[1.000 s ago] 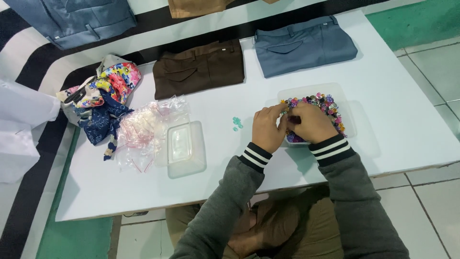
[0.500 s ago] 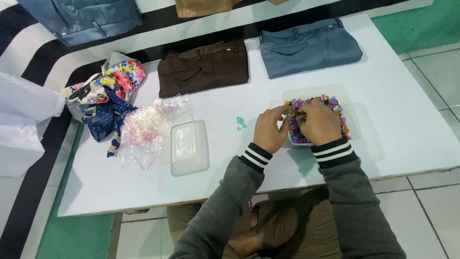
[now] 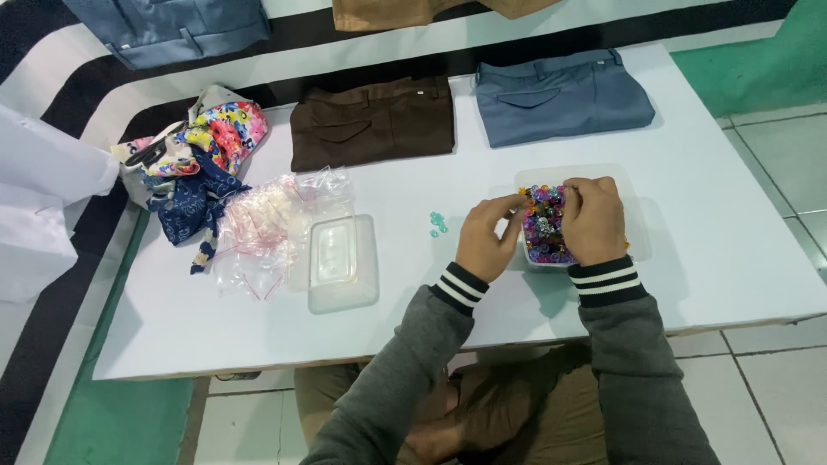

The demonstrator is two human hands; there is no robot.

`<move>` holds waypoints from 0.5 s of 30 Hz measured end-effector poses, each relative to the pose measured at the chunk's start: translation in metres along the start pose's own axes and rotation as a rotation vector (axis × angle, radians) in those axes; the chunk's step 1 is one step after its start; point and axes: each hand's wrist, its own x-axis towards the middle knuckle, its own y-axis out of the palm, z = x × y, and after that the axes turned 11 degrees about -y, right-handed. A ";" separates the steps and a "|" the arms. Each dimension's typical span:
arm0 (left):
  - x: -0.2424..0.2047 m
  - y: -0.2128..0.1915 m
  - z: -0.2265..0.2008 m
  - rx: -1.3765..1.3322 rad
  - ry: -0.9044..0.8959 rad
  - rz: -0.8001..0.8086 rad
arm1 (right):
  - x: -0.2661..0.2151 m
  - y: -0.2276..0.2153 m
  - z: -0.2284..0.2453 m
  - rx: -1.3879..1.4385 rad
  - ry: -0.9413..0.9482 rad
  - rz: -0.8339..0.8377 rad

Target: Sorting and bagging small colored buttons from a bulk container into individual plastic bags.

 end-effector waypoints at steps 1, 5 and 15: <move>-0.001 -0.002 0.006 -0.002 0.001 -0.001 | 0.001 0.000 -0.001 -0.003 -0.001 -0.001; -0.016 -0.021 0.031 -0.002 0.023 -0.096 | 0.000 -0.001 -0.002 0.067 -0.069 -0.080; -0.069 -0.103 0.084 0.509 -0.325 -0.041 | -0.009 -0.015 0.063 0.074 -0.371 -0.496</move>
